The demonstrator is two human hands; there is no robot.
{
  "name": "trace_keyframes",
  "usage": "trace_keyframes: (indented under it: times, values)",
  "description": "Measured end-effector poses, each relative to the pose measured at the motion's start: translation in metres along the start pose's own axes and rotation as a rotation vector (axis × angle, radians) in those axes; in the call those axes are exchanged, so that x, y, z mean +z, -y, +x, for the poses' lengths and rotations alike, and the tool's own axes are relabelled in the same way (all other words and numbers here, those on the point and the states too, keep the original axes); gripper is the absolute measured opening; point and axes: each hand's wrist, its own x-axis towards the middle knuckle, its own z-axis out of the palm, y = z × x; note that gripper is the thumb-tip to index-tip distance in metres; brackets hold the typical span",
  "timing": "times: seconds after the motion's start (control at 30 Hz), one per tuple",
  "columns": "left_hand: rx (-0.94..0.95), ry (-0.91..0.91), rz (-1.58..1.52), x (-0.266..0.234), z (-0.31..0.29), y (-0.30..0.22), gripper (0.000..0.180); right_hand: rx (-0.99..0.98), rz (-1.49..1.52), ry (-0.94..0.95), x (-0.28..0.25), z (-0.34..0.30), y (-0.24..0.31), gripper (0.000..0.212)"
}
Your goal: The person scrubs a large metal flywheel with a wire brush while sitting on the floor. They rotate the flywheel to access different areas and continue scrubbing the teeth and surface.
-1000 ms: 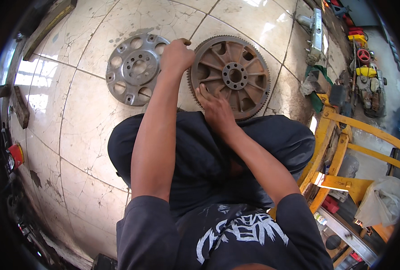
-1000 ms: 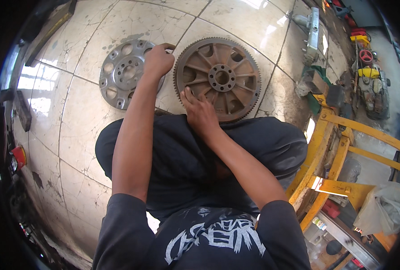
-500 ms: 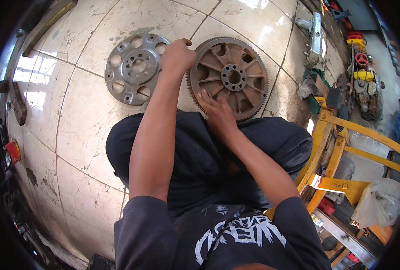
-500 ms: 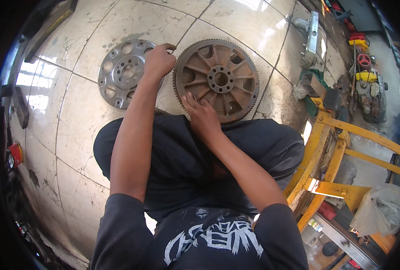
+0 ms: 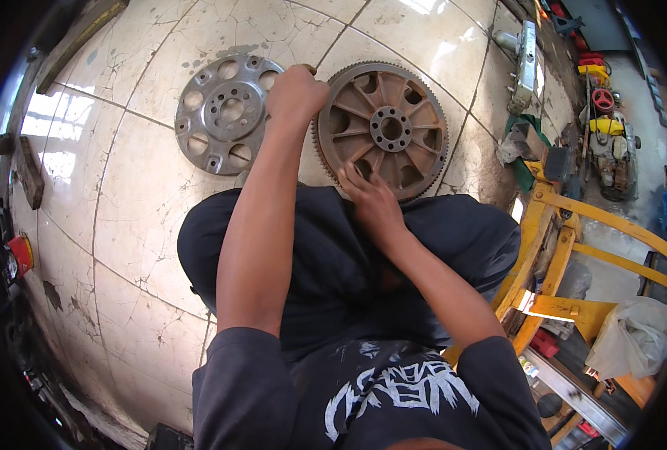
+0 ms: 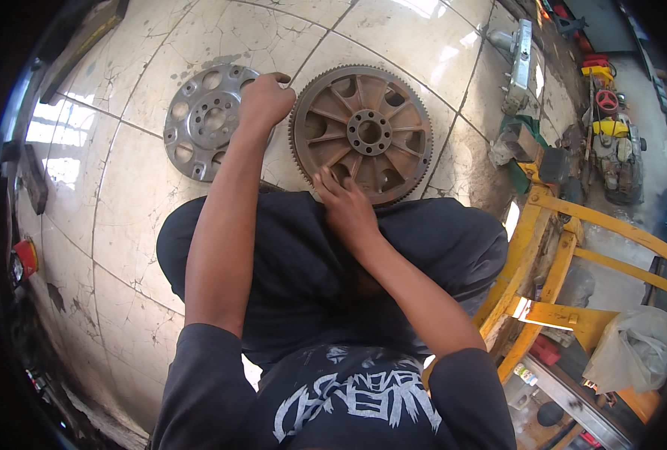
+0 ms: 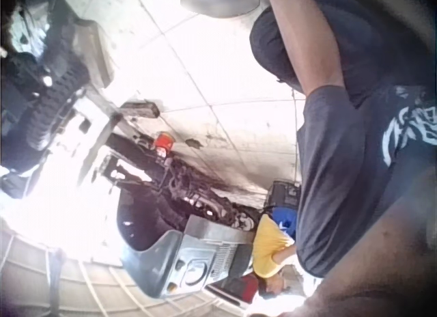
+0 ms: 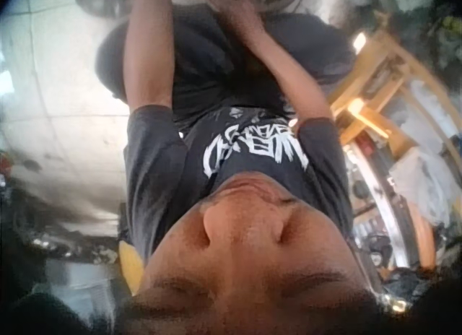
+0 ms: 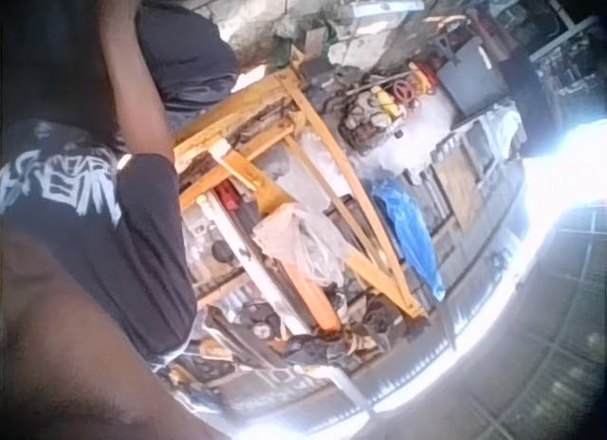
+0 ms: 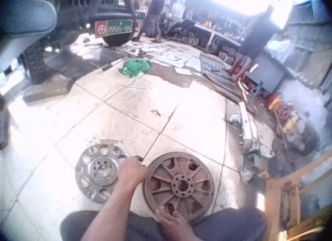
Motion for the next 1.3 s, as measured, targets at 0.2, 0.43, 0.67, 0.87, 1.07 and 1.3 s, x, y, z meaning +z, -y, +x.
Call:
trace_keyframes:
  times: [0.2,0.43,0.67,0.87,1.07,1.3]
  values:
    - [-0.008,0.03,0.012,0.002,-0.003,-0.01,0.05,-0.038,0.032,-0.076,-0.001,0.014,-0.002,0.06]
    - [-0.016,0.036,0.004,-0.003,0.0,0.0,0.049,0.029,0.011,0.02,-0.006,0.008,0.001,0.061]
    - [0.023,0.053,0.02,-0.001,-0.003,-0.01,0.049,0.04,-0.001,-0.007,-0.001,0.001,0.001,0.059]
    - [0.032,0.052,0.009,-0.001,-0.005,-0.009,0.05,0.021,-0.038,-0.104,0.012,-0.003,0.005,0.055]
    - [0.052,0.011,-0.045,-0.004,-0.007,-0.011,0.042,0.071,-0.046,-0.085,0.005,0.034,0.016,0.055]
    - [0.035,0.083,-0.04,-0.01,-0.012,-0.017,0.051,0.068,-0.104,-0.107,0.008,-0.009,0.014,0.054]
